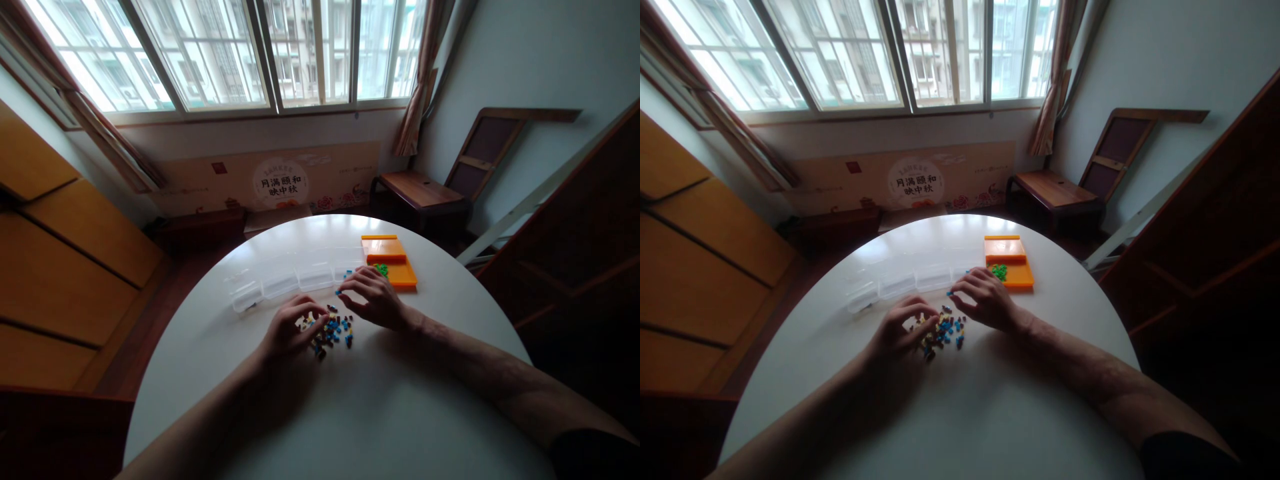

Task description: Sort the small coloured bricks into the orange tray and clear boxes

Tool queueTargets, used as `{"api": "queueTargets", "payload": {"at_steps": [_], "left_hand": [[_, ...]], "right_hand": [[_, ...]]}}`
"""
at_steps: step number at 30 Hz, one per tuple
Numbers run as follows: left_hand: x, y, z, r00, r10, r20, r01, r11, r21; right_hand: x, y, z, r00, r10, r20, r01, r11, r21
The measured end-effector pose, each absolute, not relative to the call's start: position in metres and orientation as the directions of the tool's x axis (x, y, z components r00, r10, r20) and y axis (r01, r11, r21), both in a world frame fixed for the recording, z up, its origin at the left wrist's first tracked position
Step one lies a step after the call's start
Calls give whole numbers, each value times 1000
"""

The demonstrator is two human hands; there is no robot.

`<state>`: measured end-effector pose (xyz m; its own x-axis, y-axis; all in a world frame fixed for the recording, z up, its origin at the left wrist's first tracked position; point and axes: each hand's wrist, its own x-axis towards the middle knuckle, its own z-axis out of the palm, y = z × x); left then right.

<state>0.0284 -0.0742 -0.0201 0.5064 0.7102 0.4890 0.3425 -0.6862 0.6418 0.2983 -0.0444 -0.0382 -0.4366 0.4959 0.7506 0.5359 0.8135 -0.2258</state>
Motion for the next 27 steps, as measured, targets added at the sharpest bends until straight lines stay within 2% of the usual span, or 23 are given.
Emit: {"api": "queueTargets", "payload": {"at_steps": [5,9,12,15,18,21,27], "left_hand": [[25,-76,-18,651,568,503,386,-819,425],[25,-75,-20,718,501,482,381,-864,330],[24,-74,-23,734,497,463,396,-867,302],[22,-71,-26,735,502,456,409,-865,292],[21,-69,-29,736,495,462,398,-868,295],[21,-69,-30,735,492,467,392,-870,300],[23,-69,-30,728,487,483,393,-873,288]], "right_hand": [[308,-33,-46,-222,669,709,707,612,-355],[311,-29,-49,-186,710,679,758,543,-361],[310,-29,-49,-207,716,667,740,560,-373],[307,-33,-46,-312,670,674,643,671,-369],[302,-40,-40,-514,552,657,477,820,-316],[299,-49,-33,-686,434,585,323,901,-290],[298,-56,-27,-735,408,542,269,909,-318]]}}
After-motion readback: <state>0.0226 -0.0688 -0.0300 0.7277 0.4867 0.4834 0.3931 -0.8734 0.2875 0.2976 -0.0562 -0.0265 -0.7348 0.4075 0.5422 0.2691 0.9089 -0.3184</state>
